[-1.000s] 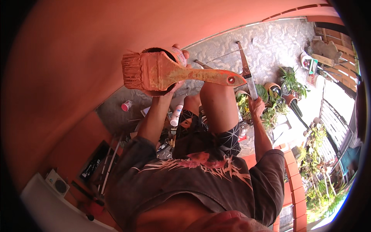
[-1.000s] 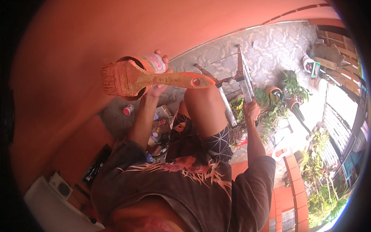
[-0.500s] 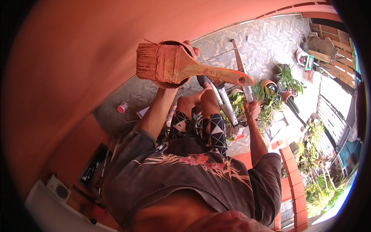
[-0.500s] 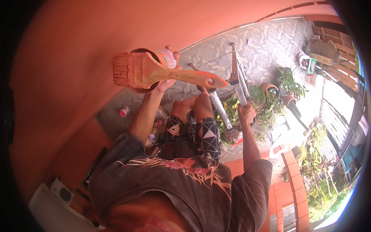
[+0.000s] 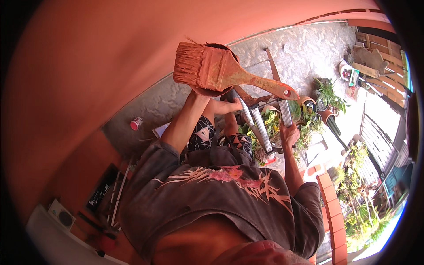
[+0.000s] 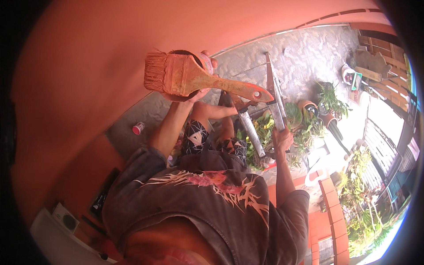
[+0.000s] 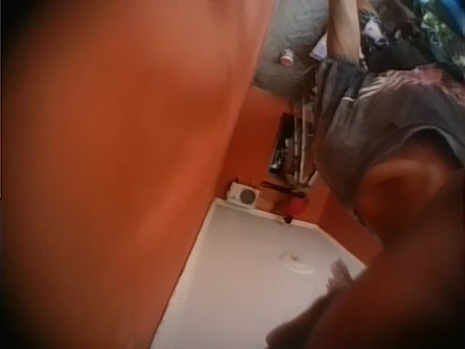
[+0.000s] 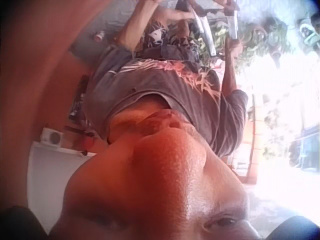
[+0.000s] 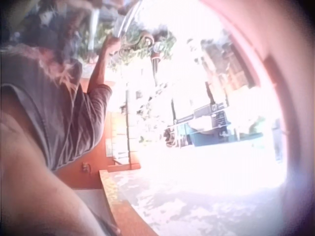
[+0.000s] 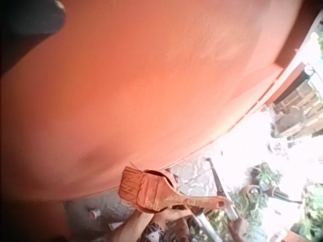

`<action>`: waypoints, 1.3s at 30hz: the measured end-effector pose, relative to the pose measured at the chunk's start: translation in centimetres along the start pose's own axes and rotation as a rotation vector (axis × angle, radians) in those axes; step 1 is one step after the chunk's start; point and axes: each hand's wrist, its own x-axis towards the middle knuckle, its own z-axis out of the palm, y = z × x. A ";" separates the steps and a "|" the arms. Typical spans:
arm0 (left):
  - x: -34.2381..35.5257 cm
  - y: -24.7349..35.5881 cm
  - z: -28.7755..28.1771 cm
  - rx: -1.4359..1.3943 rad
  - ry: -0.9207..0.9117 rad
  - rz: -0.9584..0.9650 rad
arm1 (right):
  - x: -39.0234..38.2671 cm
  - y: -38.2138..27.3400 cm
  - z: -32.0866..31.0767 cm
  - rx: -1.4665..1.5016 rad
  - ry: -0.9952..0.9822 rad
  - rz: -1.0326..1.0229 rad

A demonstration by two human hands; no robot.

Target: The person paints a ceiling using a paintbrush and a small paint container. They repeatedly dip the brush into the container and apply paint to the ceiling surface in broad strokes.

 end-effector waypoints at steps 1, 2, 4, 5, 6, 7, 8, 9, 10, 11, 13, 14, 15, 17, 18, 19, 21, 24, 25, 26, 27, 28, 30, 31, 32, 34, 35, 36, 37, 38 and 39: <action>-0.3 -0.3 -1.2 0.010 -0.025 0.017 | -0.4 0.2 -0.1 -0.019 0.009 -0.011; 0.6 -0.5 -1.8 0.020 -0.062 0.031 | 0.0 0.4 -0.1 -0.034 0.029 -0.017; 2.3 -1.1 -3.0 0.095 -0.073 0.108 | 1.5 0.8 0.1 0.020 0.079 -0.041; 2.4 -1.2 -3.8 0.106 -0.083 0.106 | 1.5 0.6 0.2 0.030 0.085 -0.037; 2.5 -1.5 -4.1 0.116 -0.087 0.091 | 1.4 0.1 -0.1 0.037 0.092 -0.036; 2.4 -1.7 -4.4 0.108 -0.096 0.055 | 1.2 -0.6 -0.5 0.052 0.058 0.007; 2.3 -1.9 -4.6 0.095 -0.109 0.014 | 1.1 -0.5 -0.2 0.046 0.081 0.006; 2.3 -2.0 -4.8 0.085 -0.127 -0.022 | 1.0 -0.4 0.2 0.041 0.106 0.006; 2.4 -2.2 -5.0 0.074 -0.145 -0.053 | 0.9 -0.4 0.5 0.037 0.131 0.006; 2.7 -2.6 -5.2 0.057 -0.160 -0.075 | 0.7 -0.8 0.0 0.035 0.168 -0.004; 3.1 -3.3 -5.8 0.033 -0.177 -0.108 | 0.8 -0.4 0.4 0.024 0.182 -0.009; 2.9 -3.9 -6.5 0.016 -0.154 -0.123 | 0.8 -0.1 0.7 0.020 0.190 -0.010; 3.0 -4.5 -7.9 -0.003 -0.134 -0.134 | 0.7 0.2 1.0 0.025 0.201 -0.024; 2.4 -5.8 -8.6 -0.033 -0.020 -0.149 | 0.8 0.4 1.0 0.036 0.236 -0.051; 2.2 -6.2 -8.2 -0.065 -0.023 -0.169 | 0.7 0.3 1.1 0.050 0.274 -0.073; 1.9 -6.6 -7.8 -0.100 -0.024 -0.184 | 0.9 0.1 1.1 0.063 0.312 -0.095; 1.2 -7.1 -6.5 -0.092 -0.028 -0.210 | 0.9 0.2 1.2 0.072 0.330 -0.104; 0.7 -6.8 -5.5 0.342 -0.152 -0.256 | 1.0 0.3 1.2 0.073 0.307 -0.118; 0.4 -6.8 -4.7 0.928 -0.231 -0.112 | 1.0 0.5 1.2 0.082 0.331 -0.156; 0.1 -7.2 -4.6 1.014 -0.219 -0.075 | 0.8 0.4 1.2 0.085 0.340 -0.159; -0.2 -7.7 -4.5 1.101 -0.207 -0.037 | 0.5 -0.1 0.9 0.087 0.351 -0.167; -0.5 -8.3 -4.3 1.184 -0.192 -0.002 | 0.5 -0.2 0.8 0.088 0.362 -0.174; -1.4 -8.4 -4.5 0.649 -0.132 -0.223 | 0.4 0.0 0.9 0.117 0.381 -0.212; -1.7 -8.7 -5.4 0.329 -0.078 -0.296 | 0.3 -0.2 0.6 0.123 0.408 -0.246; -2.0 -8.9 -6.3 0.053 -0.012 -0.363 | 0.3 -0.3 0.5 0.141 0.436 -0.272; -3.0 -9.8 -7.6 -0.051 -0.025 -0.380 | 0.0 -0.4 0.3 0.158 0.465 -0.299; -3.7 -10.2 -8.4 -0.096 -0.010 -0.381 | 0.0 -0.5 0.1 0.160 0.463 -0.313; -4.2 -10.7 -9.1 -0.137 0.004 -0.389 | 0.0 -0.3 0.3 0.161 0.463 -0.301; -4.7 -11.0 -9.9 -0.114 0.023 -0.396 | 0.1 -0.2 0.6 0.162 0.461 -0.291; -5.2 -11.1 -10.3 -0.107 0.008 -0.409 | 0.1 -0.2 0.8 0.162 0.458 -0.286; -5.4 -11.5 -10.7 -0.100 -0.007 -0.423 | -0.1 -0.3 0.8 0.179 0.478 -0.300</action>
